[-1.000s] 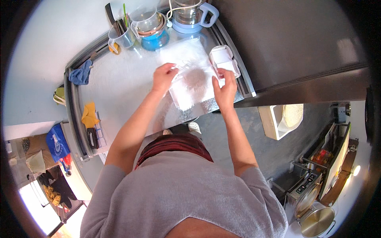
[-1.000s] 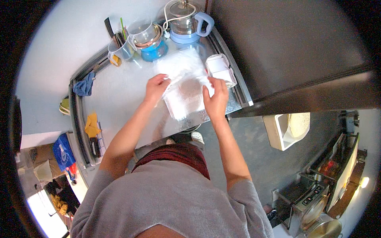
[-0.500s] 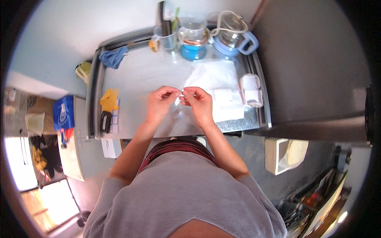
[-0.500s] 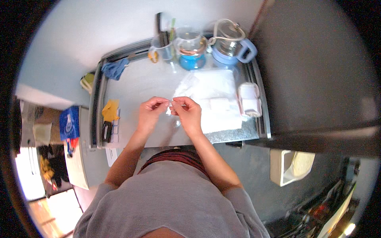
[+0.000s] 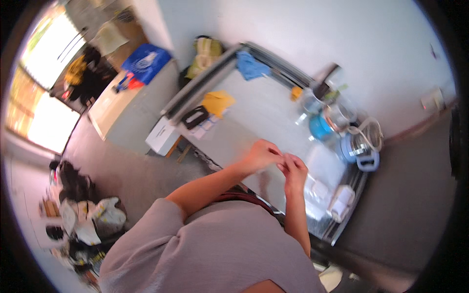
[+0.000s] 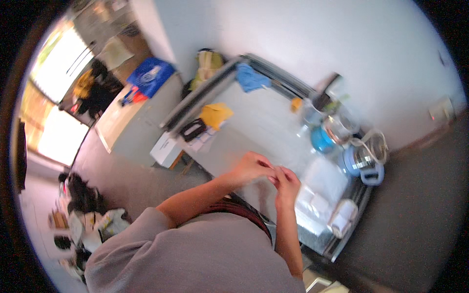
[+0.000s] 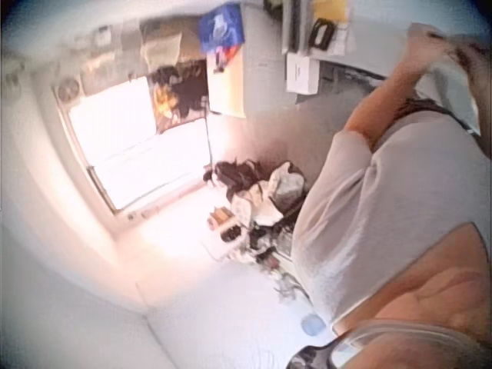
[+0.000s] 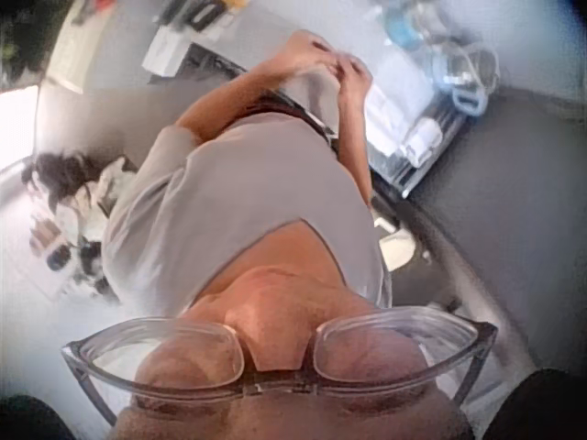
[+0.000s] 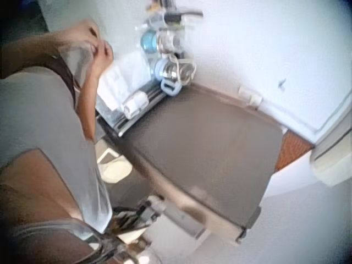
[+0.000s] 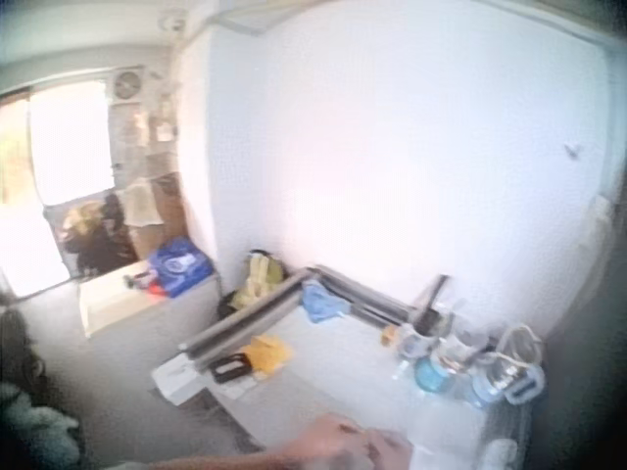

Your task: The person rolls out a large thin sheet of dough on a countertop using a rolling pin, then transfers it to a large round griddle to cook. After cooking, the person removes the finished pancake with a wooden spatula and places it in a container. The person also wipes the countertop with a sponge and liquid.

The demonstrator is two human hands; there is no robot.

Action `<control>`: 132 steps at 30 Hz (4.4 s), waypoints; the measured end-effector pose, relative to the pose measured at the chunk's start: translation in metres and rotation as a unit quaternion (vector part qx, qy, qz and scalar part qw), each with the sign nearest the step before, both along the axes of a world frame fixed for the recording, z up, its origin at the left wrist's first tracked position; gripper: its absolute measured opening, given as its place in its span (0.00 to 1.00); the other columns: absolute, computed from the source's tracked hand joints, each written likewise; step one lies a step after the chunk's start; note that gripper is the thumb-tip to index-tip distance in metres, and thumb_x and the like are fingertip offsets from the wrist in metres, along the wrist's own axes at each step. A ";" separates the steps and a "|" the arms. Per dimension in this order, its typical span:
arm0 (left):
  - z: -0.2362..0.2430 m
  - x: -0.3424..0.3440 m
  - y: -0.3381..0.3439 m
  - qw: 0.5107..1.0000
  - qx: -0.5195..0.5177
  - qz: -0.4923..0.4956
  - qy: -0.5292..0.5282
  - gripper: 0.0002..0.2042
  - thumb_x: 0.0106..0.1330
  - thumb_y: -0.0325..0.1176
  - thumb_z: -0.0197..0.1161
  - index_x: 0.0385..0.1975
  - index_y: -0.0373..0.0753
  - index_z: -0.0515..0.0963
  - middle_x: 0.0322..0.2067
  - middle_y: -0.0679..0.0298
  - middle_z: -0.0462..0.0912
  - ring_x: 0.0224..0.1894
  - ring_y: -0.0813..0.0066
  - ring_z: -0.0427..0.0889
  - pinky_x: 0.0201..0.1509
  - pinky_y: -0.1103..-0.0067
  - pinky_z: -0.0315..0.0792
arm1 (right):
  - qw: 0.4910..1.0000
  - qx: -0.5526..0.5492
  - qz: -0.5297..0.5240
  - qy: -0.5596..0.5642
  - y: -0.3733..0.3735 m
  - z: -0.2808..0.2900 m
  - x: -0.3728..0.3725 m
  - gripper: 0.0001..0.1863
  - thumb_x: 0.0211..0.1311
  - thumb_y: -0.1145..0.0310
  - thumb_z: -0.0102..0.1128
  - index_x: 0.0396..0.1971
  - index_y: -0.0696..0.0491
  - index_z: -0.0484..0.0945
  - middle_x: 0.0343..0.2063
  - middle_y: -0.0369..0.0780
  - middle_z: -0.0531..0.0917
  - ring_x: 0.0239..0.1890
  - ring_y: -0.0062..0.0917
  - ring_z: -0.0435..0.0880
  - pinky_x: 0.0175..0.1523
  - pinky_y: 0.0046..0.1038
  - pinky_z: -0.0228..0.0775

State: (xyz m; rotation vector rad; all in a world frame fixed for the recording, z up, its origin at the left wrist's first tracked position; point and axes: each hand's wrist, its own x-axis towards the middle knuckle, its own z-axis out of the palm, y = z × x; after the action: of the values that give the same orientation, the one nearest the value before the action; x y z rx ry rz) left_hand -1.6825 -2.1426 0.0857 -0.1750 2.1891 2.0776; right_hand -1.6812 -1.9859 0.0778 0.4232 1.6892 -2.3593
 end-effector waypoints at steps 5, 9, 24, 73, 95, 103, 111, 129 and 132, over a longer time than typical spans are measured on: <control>0.002 0.000 -0.010 0.987 0.147 -0.002 -0.058 0.10 0.49 0.32 0.74 0.27 0.33 0.85 0.20 0.66 0.80 0.23 0.79 0.75 0.28 0.81 0.68 | 0.999 -0.025 0.021 0.007 -0.001 0.004 -0.005 0.11 0.63 0.71 0.67 0.42 0.61 0.81 0.36 0.40 0.84 0.35 0.23 0.84 0.41 0.25 0.82; 0.005 -0.002 -0.017 0.978 0.197 0.010 -0.072 0.10 0.48 0.32 0.74 0.24 0.33 0.84 0.20 0.65 0.79 0.23 0.79 0.75 0.27 0.82 0.68 | 0.998 -0.037 0.039 0.017 -0.005 0.008 -0.009 0.10 0.65 0.72 0.65 0.43 0.60 0.81 0.36 0.39 0.85 0.35 0.22 0.85 0.41 0.23 0.82; 0.011 0.013 -0.024 0.939 -0.294 0.014 0.175 0.11 0.55 0.35 0.59 0.25 0.32 0.79 0.24 0.45 0.81 0.27 0.44 0.81 0.35 0.59 0.75 | 0.931 0.196 0.185 0.244 -0.022 -0.002 -0.016 0.05 0.64 0.76 0.59 0.30 0.61 0.77 0.24 0.37 0.80 0.26 0.17 0.79 0.32 0.23 0.77; 0.086 -0.035 -0.058 0.748 -0.526 -0.093 0.394 0.03 0.49 0.30 0.67 0.20 0.42 0.79 0.27 0.67 0.81 0.46 0.65 0.75 0.65 0.54 0.56 | 0.548 0.675 0.216 0.444 -0.040 0.088 -0.018 0.05 0.53 0.74 0.59 0.31 0.55 0.76 0.29 0.42 0.81 0.31 0.35 0.86 0.32 0.36 0.78; 0.016 -0.072 -0.101 0.844 -0.475 -0.003 0.248 0.19 0.58 0.35 0.65 0.50 0.45 0.72 0.19 0.65 0.78 0.33 0.63 0.81 0.62 0.62 0.59 | 0.673 0.645 -0.023 0.361 0.021 0.022 -0.037 0.20 0.46 0.77 0.66 0.42 0.52 0.74 0.40 0.44 0.77 0.45 0.43 0.77 0.47 0.41 0.69; -0.116 -0.012 -0.091 0.889 -0.426 0.002 0.165 0.17 0.60 0.31 0.62 0.49 0.44 0.70 0.19 0.65 0.77 0.33 0.64 0.80 0.62 0.61 0.58 | 0.695 0.682 0.040 0.224 0.001 -0.095 0.006 0.21 0.49 0.76 0.62 0.45 0.50 0.72 0.42 0.42 0.75 0.46 0.39 0.76 0.52 0.41 0.66; -0.095 0.025 -0.090 0.810 -0.538 -0.072 0.223 0.24 0.51 0.43 0.71 0.48 0.44 0.75 0.36 0.60 0.77 0.47 0.61 0.76 0.61 0.59 0.58 | 0.715 0.641 0.074 0.270 0.007 -0.106 0.051 0.18 0.52 0.67 0.66 0.42 0.53 0.76 0.45 0.44 0.76 0.48 0.41 0.74 0.57 0.44 0.64; -0.098 -0.007 0.219 0.737 -0.405 -0.480 0.249 0.16 0.55 0.38 0.71 0.43 0.41 0.82 0.43 0.62 0.80 0.48 0.61 0.79 0.50 0.69 0.75 | 0.764 0.597 -0.238 0.061 0.170 -0.081 0.193 0.13 0.54 0.75 0.65 0.40 0.54 0.77 0.42 0.44 0.78 0.47 0.41 0.77 0.52 0.39 0.66; -0.094 -0.014 0.219 0.750 -0.386 -0.484 0.231 0.16 0.54 0.39 0.72 0.41 0.42 0.82 0.40 0.62 0.80 0.45 0.60 0.80 0.45 0.68 0.77 | 0.786 0.559 -0.260 0.052 0.176 -0.086 0.191 0.12 0.53 0.77 0.65 0.39 0.55 0.76 0.39 0.44 0.79 0.43 0.40 0.79 0.51 0.37 0.67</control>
State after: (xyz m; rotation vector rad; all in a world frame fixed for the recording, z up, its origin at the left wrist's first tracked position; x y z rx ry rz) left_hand -1.6962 -1.9240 -0.0080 1.2448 2.3905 0.6200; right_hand -1.4906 -1.8104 -0.0083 1.0372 3.2229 -1.2770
